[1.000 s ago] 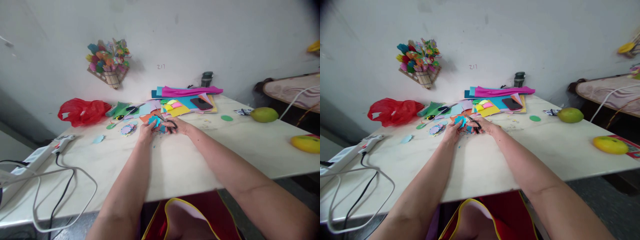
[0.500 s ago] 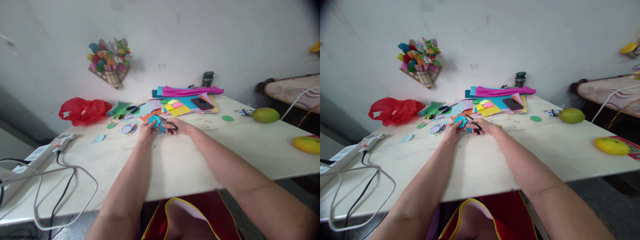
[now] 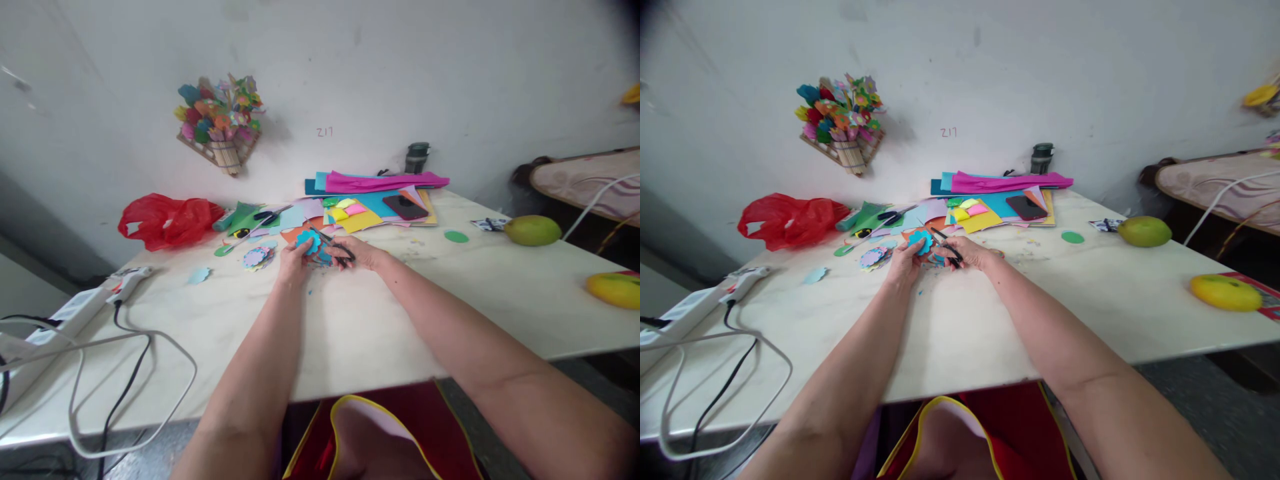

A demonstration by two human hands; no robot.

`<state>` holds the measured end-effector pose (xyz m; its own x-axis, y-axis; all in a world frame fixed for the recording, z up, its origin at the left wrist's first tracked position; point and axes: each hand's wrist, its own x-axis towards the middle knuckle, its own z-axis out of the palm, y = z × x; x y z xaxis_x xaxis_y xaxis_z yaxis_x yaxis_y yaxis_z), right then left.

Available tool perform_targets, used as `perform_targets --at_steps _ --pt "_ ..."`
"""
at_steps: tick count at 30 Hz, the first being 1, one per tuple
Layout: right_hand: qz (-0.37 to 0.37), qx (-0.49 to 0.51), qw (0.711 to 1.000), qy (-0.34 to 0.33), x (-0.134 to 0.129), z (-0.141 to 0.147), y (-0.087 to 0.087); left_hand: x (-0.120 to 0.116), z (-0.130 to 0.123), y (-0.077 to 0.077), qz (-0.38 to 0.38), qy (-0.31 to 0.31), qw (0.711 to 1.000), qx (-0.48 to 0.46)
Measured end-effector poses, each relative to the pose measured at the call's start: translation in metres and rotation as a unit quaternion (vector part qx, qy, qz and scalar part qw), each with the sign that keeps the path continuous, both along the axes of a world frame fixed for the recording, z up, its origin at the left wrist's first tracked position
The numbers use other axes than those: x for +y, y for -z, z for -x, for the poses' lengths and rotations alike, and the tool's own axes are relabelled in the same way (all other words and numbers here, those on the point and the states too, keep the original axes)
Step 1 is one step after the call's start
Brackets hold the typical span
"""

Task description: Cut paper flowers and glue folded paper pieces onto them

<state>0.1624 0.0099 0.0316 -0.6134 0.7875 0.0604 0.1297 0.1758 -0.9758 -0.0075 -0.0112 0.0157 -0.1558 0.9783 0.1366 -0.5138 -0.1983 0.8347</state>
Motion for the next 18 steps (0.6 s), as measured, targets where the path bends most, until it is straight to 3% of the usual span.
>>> perform_targets --at_steps 18 --pt "0.007 0.008 1.0 -0.007 -0.0021 0.0011 -0.002 0.0009 0.0002 0.0003 -0.005 0.007 1.0 -0.001"
